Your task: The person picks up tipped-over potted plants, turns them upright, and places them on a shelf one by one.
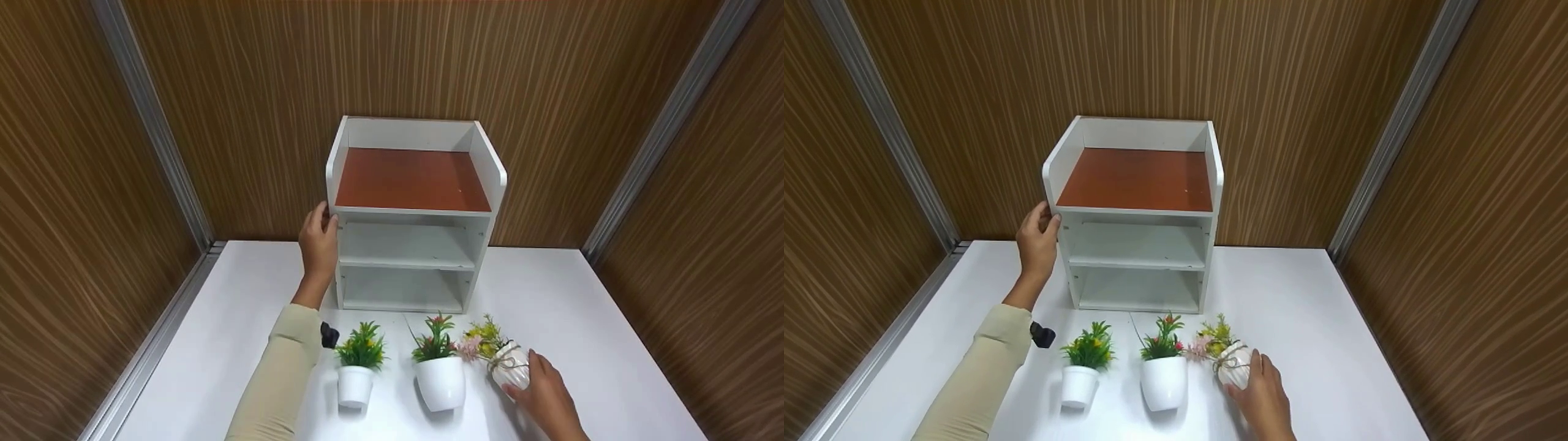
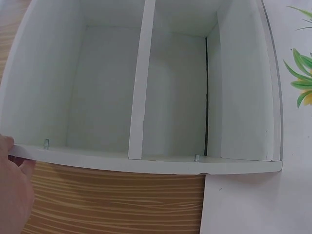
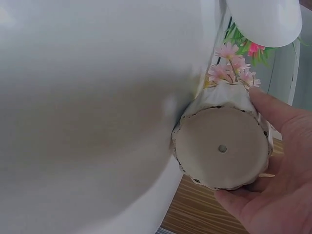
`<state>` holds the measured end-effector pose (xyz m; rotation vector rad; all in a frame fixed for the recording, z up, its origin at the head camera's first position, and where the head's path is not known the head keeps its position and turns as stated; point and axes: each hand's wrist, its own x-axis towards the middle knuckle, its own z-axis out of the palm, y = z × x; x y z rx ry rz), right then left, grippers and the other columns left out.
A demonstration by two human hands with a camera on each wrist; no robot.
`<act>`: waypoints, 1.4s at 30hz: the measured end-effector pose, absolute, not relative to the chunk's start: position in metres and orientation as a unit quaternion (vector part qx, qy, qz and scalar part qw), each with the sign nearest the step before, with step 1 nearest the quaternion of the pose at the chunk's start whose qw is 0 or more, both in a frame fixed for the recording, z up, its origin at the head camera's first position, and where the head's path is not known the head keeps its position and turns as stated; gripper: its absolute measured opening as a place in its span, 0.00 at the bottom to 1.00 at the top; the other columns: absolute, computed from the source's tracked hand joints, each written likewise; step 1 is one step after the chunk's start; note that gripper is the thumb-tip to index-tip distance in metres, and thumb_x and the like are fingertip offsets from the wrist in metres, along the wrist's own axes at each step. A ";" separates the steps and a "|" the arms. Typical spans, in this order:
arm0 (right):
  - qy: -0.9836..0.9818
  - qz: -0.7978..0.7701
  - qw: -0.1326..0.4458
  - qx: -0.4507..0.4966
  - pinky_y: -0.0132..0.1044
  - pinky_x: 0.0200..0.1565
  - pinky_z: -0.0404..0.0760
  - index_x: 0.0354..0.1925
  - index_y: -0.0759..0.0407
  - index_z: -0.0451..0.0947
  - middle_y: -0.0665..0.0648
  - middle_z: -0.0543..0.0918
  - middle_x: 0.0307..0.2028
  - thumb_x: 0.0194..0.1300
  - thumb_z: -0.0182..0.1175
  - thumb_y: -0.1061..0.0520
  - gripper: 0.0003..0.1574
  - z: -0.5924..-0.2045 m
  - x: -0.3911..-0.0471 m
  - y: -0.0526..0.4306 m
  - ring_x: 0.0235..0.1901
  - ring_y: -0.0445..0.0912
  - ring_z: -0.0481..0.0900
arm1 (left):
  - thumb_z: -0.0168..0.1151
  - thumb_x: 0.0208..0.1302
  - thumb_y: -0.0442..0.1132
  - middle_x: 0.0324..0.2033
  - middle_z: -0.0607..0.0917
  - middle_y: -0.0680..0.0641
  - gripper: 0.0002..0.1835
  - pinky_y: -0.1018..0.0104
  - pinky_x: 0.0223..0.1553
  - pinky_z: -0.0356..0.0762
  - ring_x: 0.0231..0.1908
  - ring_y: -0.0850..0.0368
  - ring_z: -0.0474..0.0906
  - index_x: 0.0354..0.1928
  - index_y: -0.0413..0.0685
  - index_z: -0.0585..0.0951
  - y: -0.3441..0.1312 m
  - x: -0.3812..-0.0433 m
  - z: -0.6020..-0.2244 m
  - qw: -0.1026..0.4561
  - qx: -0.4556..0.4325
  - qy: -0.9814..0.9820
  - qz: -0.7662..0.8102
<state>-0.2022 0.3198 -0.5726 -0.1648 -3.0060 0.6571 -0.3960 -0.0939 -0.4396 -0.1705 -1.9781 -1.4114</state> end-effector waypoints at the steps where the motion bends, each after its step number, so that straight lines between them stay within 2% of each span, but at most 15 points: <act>1: -0.976 0.209 0.030 -0.054 0.66 0.59 0.74 0.70 0.80 0.57 0.82 0.67 0.64 0.53 0.78 0.45 0.63 -0.572 -0.203 0.319 0.63 0.75 0.67 | 0.57 0.76 0.38 0.57 0.80 0.43 0.22 0.63 0.56 0.82 0.56 0.53 0.78 0.68 0.40 0.72 -0.094 -0.396 -0.440 0.345 -0.066 -0.763 -0.543; 11: -0.980 0.182 0.035 -0.074 0.65 0.54 0.78 0.68 0.80 0.61 0.82 0.71 0.61 0.51 0.79 0.46 0.61 -0.572 -0.207 0.313 0.60 0.74 0.70 | 0.57 0.76 0.38 0.57 0.80 0.42 0.22 0.62 0.56 0.82 0.57 0.52 0.79 0.68 0.40 0.73 -0.095 -0.398 -0.440 0.346 -0.066 -0.764 -0.541; 20: -0.976 0.193 0.085 -0.059 0.64 0.53 0.79 0.62 0.84 0.66 0.82 0.75 0.57 0.47 0.80 0.50 0.57 -0.573 -0.208 0.314 0.56 0.73 0.76 | 0.57 0.76 0.37 0.58 0.79 0.42 0.22 0.62 0.59 0.80 0.59 0.52 0.78 0.68 0.40 0.72 -0.093 -0.398 -0.439 0.349 -0.068 -0.766 -0.536; 25: -0.971 0.215 0.089 -0.060 0.63 0.52 0.80 0.61 0.83 0.68 0.81 0.76 0.56 0.46 0.80 0.49 0.56 -0.573 -0.212 0.315 0.54 0.72 0.78 | 0.56 0.76 0.37 0.59 0.79 0.42 0.22 0.62 0.59 0.80 0.60 0.52 0.78 0.68 0.40 0.72 -0.092 -0.398 -0.439 0.348 -0.066 -0.765 -0.538; 32: -0.958 0.260 0.093 -0.081 0.60 0.48 0.82 0.59 0.85 0.70 0.81 0.79 0.52 0.48 0.78 0.47 0.54 -0.573 -0.219 0.319 0.49 0.68 0.82 | 0.55 0.77 0.38 0.59 0.79 0.43 0.22 0.63 0.60 0.80 0.60 0.52 0.78 0.69 0.40 0.71 -0.090 -0.398 -0.439 0.350 -0.074 -0.771 -0.526; 36: -0.949 0.281 0.095 -0.102 0.61 0.51 0.80 0.59 0.84 0.69 0.81 0.78 0.54 0.51 0.76 0.45 0.53 -0.575 -0.221 0.320 0.52 0.70 0.80 | 0.55 0.77 0.38 0.59 0.79 0.43 0.22 0.63 0.60 0.79 0.61 0.52 0.78 0.69 0.40 0.71 -0.089 -0.399 -0.438 0.348 -0.078 -0.769 -0.530; 42: -0.932 0.322 0.097 -0.136 0.59 0.49 0.82 0.63 0.80 0.68 0.79 0.79 0.55 0.55 0.75 0.43 0.54 -0.576 -0.226 0.317 0.51 0.69 0.81 | 0.55 0.77 0.38 0.58 0.79 0.43 0.22 0.63 0.60 0.80 0.60 0.52 0.78 0.68 0.42 0.72 -0.089 -0.399 -0.438 0.349 -0.073 -0.767 -0.534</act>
